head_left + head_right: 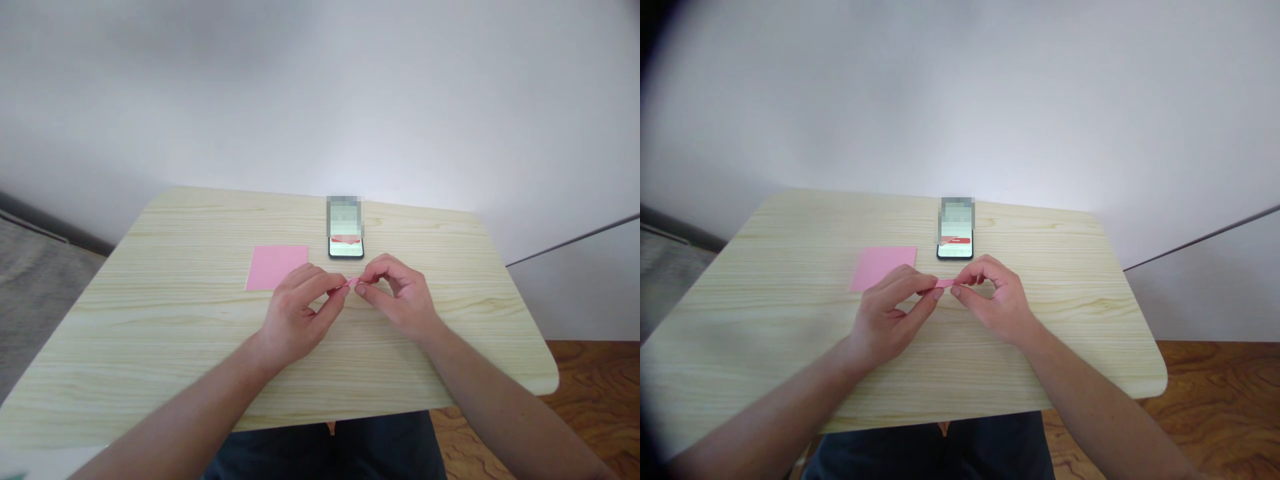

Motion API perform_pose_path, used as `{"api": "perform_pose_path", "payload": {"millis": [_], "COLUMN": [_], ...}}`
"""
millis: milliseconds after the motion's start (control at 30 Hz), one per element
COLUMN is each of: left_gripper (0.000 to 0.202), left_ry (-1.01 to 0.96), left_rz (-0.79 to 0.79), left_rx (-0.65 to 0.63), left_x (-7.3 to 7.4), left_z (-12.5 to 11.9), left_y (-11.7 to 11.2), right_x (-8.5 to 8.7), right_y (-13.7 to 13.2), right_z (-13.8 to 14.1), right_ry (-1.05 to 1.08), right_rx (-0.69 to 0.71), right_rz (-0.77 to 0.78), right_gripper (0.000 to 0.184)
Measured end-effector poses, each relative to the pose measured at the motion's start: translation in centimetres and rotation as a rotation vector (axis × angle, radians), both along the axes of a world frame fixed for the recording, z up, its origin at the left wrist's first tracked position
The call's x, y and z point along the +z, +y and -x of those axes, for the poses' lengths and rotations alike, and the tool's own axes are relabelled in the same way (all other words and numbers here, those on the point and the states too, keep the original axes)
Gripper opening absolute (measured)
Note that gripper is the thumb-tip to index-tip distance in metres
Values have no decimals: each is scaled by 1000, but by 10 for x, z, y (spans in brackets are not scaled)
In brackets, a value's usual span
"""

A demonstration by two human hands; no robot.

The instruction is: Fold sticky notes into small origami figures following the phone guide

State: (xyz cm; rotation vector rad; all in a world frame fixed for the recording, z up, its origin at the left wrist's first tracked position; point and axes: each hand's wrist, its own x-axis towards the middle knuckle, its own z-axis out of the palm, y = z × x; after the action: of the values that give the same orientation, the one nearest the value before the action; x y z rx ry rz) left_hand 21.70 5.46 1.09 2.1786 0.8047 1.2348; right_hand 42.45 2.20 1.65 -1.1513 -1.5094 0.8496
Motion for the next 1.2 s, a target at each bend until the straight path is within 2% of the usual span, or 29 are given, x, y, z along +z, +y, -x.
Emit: {"api": "perform_pose_path", "payload": {"millis": [167, 867, 1200], "left_gripper": [14, 15, 15], "left_ry": [14, 28, 28], "left_rz": [-8, -38, 2], "left_rx": [18, 39, 28], "left_x": [1, -1, 0], "left_z": [0, 0, 0], "left_y": [0, -1, -1], "right_x": [1, 1, 2], "right_y": [0, 0, 0], "right_z": [-2, -2, -1], "right_ry": [25, -15, -42], "right_rx": [29, 48, 53], "right_rz": [33, -15, -48], "right_gripper": [9, 9, 9]}}
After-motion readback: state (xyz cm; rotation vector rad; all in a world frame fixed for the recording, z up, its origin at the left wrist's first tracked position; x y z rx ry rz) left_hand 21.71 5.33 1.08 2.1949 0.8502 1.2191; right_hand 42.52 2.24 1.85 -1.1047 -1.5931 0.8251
